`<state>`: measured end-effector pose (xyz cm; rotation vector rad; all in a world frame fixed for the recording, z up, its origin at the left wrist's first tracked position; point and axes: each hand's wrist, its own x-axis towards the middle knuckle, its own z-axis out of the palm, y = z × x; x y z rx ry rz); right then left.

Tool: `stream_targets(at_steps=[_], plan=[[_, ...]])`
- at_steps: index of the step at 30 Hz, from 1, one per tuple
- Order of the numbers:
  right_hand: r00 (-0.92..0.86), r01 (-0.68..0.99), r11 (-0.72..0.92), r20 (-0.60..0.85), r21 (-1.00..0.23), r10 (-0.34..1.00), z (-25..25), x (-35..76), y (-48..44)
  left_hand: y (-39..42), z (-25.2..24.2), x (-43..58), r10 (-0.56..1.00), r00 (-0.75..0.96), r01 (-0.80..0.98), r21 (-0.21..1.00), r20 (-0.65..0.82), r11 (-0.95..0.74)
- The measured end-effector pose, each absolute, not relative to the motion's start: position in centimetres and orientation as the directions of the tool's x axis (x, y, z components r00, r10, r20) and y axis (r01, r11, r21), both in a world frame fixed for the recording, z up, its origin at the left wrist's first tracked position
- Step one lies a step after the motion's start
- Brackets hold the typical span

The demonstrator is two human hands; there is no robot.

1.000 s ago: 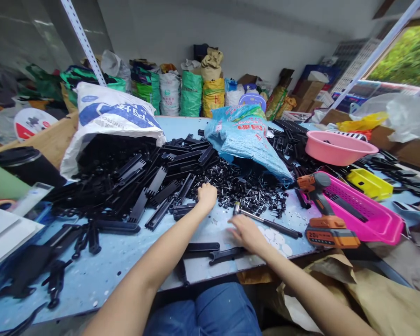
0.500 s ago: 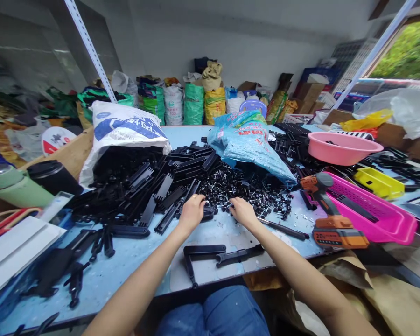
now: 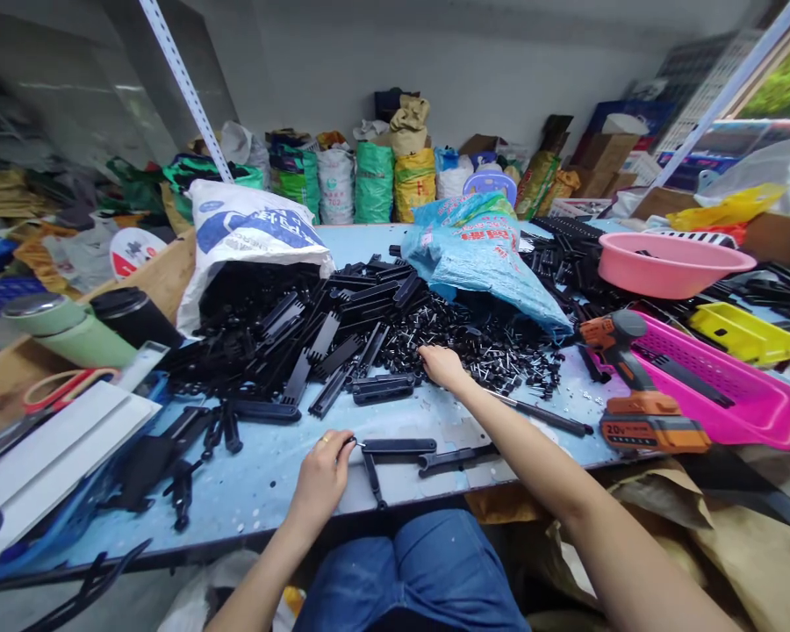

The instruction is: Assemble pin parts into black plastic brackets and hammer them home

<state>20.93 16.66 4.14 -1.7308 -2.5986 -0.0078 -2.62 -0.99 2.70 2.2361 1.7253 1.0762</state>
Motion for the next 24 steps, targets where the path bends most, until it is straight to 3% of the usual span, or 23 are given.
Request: stream_targets(at_steps=[10,15,21,24], plan=[[-0.360,0.926,0.367,0.078,-0.089,0.930,4.7,21.0,14.1,-0.9,2.9,-1.2,0.873,0.258,0.917,0.179,0.414,-0.356],[-0.385,0.904,0.391,0.069,-0.175,0.920,4.8,21.0,13.1,-1.0,1.6,-0.8,0.742,0.383,0.864,0.070,0.550,-0.498],[-0.226,0.945,0.240,0.085,-0.221,0.970,4.6,18.2,15.9,-0.5,0.6,-1.4,0.707,0.241,0.810,0.263,0.665,-0.524],[-0.203,0.944,0.217,0.080,-0.247,0.976,5.0,17.2,16.9,-0.4,0.6,-1.7,0.673,0.272,0.780,0.252,0.688,-0.572]])
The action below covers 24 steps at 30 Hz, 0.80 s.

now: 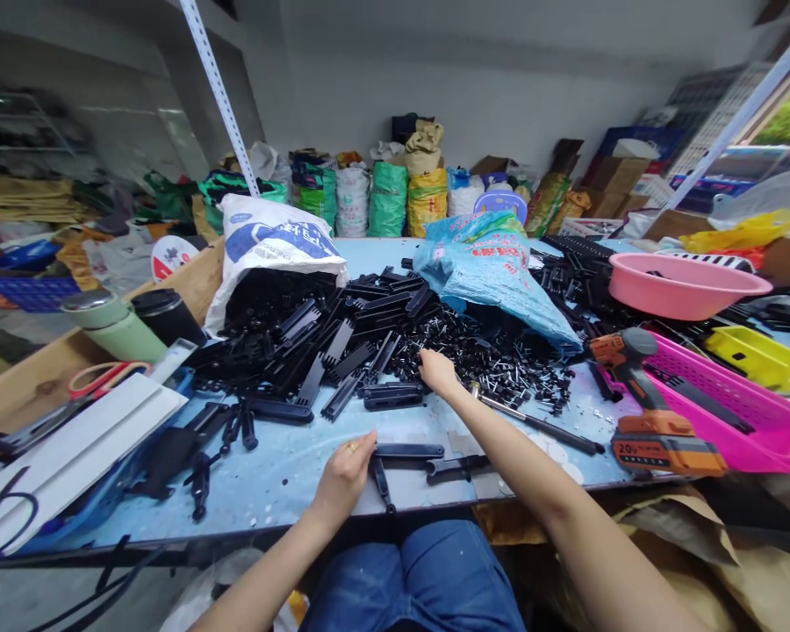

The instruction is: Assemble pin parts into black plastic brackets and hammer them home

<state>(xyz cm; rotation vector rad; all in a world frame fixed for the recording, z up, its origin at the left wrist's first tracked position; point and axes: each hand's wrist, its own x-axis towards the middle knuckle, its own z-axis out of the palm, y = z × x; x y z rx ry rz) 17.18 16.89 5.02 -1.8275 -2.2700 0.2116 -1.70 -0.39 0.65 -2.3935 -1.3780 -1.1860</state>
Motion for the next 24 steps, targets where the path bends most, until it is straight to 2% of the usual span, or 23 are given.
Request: stream_targets(at_steps=[7,12,14,20,24], plan=[[-0.276,0.869,0.331,0.193,-0.369,0.941,7.5,19.7,12.6,0.0,0.8,-1.5,0.711,0.250,0.750,0.332,0.658,-0.572],[-0.401,0.729,0.375,0.087,-0.573,0.912,7.7,22.5,6.9,0.0,0.6,-1.3,0.697,0.267,0.718,0.345,0.665,-0.604],[-0.425,0.704,0.359,0.041,-0.612,0.904,7.6,22.9,5.7,-0.1,0.6,-1.3,0.710,0.261,0.729,0.348,0.654,-0.589],[-0.447,0.812,0.393,-0.028,-0.431,0.894,8.2,22.6,4.9,-0.2,0.5,-1.0,0.718,0.256,0.764,0.320,0.647,-0.560],[-0.574,0.787,0.531,-0.055,-0.315,0.817,8.6,22.6,4.6,-0.6,0.3,-1.1,0.746,0.238,0.765,0.354,0.622,-0.538]])
